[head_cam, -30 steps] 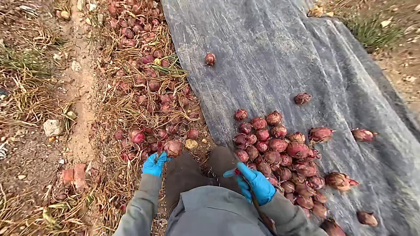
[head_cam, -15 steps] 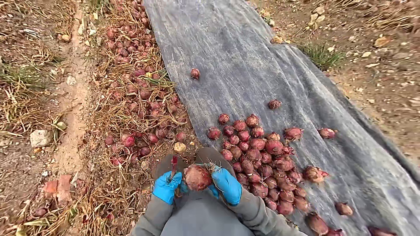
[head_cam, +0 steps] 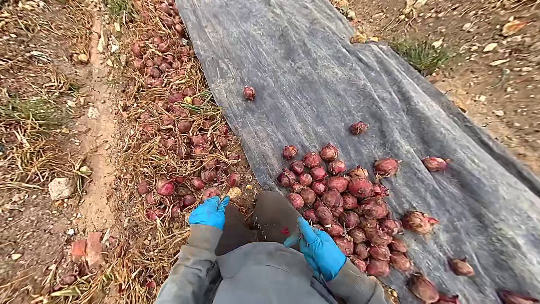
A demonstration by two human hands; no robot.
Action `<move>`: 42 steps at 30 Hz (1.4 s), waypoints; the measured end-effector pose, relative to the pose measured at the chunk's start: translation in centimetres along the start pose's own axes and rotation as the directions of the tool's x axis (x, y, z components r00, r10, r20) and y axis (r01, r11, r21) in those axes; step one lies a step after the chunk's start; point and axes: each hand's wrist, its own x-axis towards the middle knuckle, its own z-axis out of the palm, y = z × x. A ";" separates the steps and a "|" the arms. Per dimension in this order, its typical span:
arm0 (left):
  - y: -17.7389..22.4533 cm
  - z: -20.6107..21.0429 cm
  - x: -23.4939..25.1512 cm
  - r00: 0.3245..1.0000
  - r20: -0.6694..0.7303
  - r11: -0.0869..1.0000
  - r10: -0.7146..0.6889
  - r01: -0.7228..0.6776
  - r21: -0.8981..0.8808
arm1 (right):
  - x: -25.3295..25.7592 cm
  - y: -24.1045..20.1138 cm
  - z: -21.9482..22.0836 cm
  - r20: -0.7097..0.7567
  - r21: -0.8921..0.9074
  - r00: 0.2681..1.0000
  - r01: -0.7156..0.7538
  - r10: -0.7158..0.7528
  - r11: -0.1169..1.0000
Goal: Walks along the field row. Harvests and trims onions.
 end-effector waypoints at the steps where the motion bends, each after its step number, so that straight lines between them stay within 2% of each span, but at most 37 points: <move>1: 0.9 -0.3 0.0 0.999 0.004 0.999 0.048 -0.048 0.026 | 0.6 0.0 -0.9 0.096 -0.064 0.990 -0.094 0.100 0.994; 3: 2.9 -0.9 -0.6 0.969 -0.073 0.972 0.236 -0.235 0.019 | 2.4 0.0 -1.5 0.279 -0.148 0.935 -0.185 0.220 0.972; 4: 3.7 -1.0 -1.2 0.927 -0.093 0.932 0.363 -0.362 0.025 | 3.0 -0.1 -1.5 0.356 -0.134 0.903 -0.204 0.239 0.970; 6: 5.1 -0.2 -2.4 0.815 0.018 0.814 0.579 -0.579 0.051 | 4.1 -0.2 -1.4 0.475 0.026 0.862 -0.212 0.175 0.977; 7: 5.6 0.6 -3.0 0.744 0.126 0.746 0.656 -0.665 0.041 | 4.5 -0.1 -1.1 0.486 0.146 0.866 -0.209 0.114 0.967; 9: 6.2 2.5 -4.3 0.598 0.299 0.637 0.743 -0.770 -0.043 | 4.6 -0.5 -0.2 0.401 0.330 0.915 -0.200 0.055 0.922; 10: 6.4 3.3 -4.6 0.532 0.324 0.586 0.782 -0.805 -0.092 | 4.5 -1.1 0.3 0.318 0.338 0.946 -0.179 0.067 0.924; 11: 6.5 3.8 -4.7 0.479 0.325 0.540 0.816 -0.832 -0.130 | 4.4 -1.8 0.7 0.243 0.294 0.965 -0.170 0.099 0.941; 14: 6.3 4.9 -1.9 0.368 0.140 0.382 0.919 -0.919 -0.097 | 5.0 -2.8 1.0 0.019 0.311 0.995 -0.098 0.097 0.945; 15: 6.1 5.0 0.1 0.386 0.104 0.393 0.916 -0.918 -0.048 | 5.7 -2.8 0.5 -0.087 0.328 0.996 -0.002 0.032 0.945; 16: 5.8 5.0 2.4 0.463 0.084 0.464 0.882 -0.886 0.007 | 6.6 -2.7 -0.5 -0.202 0.332 0.977 0.133 -0.067 0.934; 17: 5.5 4.8 5.2 0.608 0.104 0.608 0.787 -0.793 0.039 | 7.7 -2.6 -2.0 -0.305 0.323 0.940 0.255 -0.155 0.911; 18: 5.7 4.4 8.5 0.774 0.177 0.776 0.608 -0.626 0.069 | 8.8 -2.8 -3.7 -0.403 0.300 0.898 0.313 -0.178 0.901; 19: 6.6 4.0 12.1 0.883 0.263 0.898 0.390 -0.428 0.105 | 9.5 -3.4 -5.4 -0.492 0.281 0.861 0.298 -0.130 0.912; 20: 7.9 3.7 15.6 0.932 0.287 0.950 0.222 -0.273 0.151 | 9.9 -4.3 -6.8 -0.557 0.274 0.830 0.226 -0.038 0.935; 21: 9.3 3.8 18.9 0.957 0.261 0.969 0.124 -0.173 0.175 | 10.2 -5.0 -8.1 -0.593 0.281 0.803 0.142 0.056 0.949; 22: 10.9 4.3 21.9 0.976 0.203 0.974 0.078 -0.118 0.193 | 10.5 -5.5 -9.1 -0.607 0.318 0.782 0.074 0.143 0.945; 24: 13.7 6.2 27.2 0.988 0.125 0.960 0.089 -0.119 0.254 | 10.7 -5.9 -10.6 -0.652 0.406 0.719 0.063 0.240 0.912; 26: 15.6 8.6 31.4 0.981 0.136 0.924 0.137 -0.176 0.340 | 10.3 -5.9 -11.6 -0.707 0.446 0.657 0.124 0.264 0.886; 28: 16.4 10.7 33.6 0.973 0.192 0.886 0.127 -0.198 0.420 | 9.5 -5.7 -13.0 -0.714 0.481 0.637 0.145 0.291 0.865; 29: 16.6 11.5 33.9 0.973 0.213 0.875 0.092 -0.181 0.449 | 8.9 -5.8 -14.0 -0.678 0.518 0.664 0.129 0.314 0.846; 31: 16.5 11.2 33.5 0.967 0.255 0.853 0.028 -0.156 0.498 | 7.1 -7.3 -15.8 -0.536 0.634 0.767 0.090 0.352 0.768; 33: 15.8 9.7 33.1 0.965 0.263 0.831 -0.011 -0.138 0.539 | 6.0 -8.4 -17.4 -0.483 0.685 0.842 0.192 0.241 0.703; 35: 13.8 8.7 33.4 0.969 0.242 0.805 -0.046 -0.107 0.583 | 6.3 -8.4 -18.1 -0.592 0.646 0.783 0.319 0.192 0.693; 37: 11.3 7.9 34.5 0.977 0.203 0.793 -0.061 -0.076 0.605 | 6.5 -8.1 -18.0 -0.743 0.542 0.649 0.445 0.160 0.712; 38: 11.1 6.2 33.8 0.971 0.234 0.791 -0.048 -0.106 0.603 | 6.4 -8.4 -17.9 -0.808 0.453 0.580 0.499 0.104 0.738; 39: 11.2 4.1 32.6 0.964 0.266 0.801 -0.005 -0.155 0.578 | 6.3 -8.2 -17.9 -0.834 0.373 0.551 0.530 0.025 0.762; 40: 10.7 2.1 31.1 0.954 0.294 0.835 0.049 -0.201 0.512 | 6.2 -7.7 -17.6 -0.808 0.337 0.587 0.521 -0.044 0.784; 42: 9.0 -1.1 26.4 0.952 0.262 0.955 0.156 -0.214 0.208 | 6.8 -7.0 -15.5 -0.650 0.385 0.757 0.412 -0.074 0.826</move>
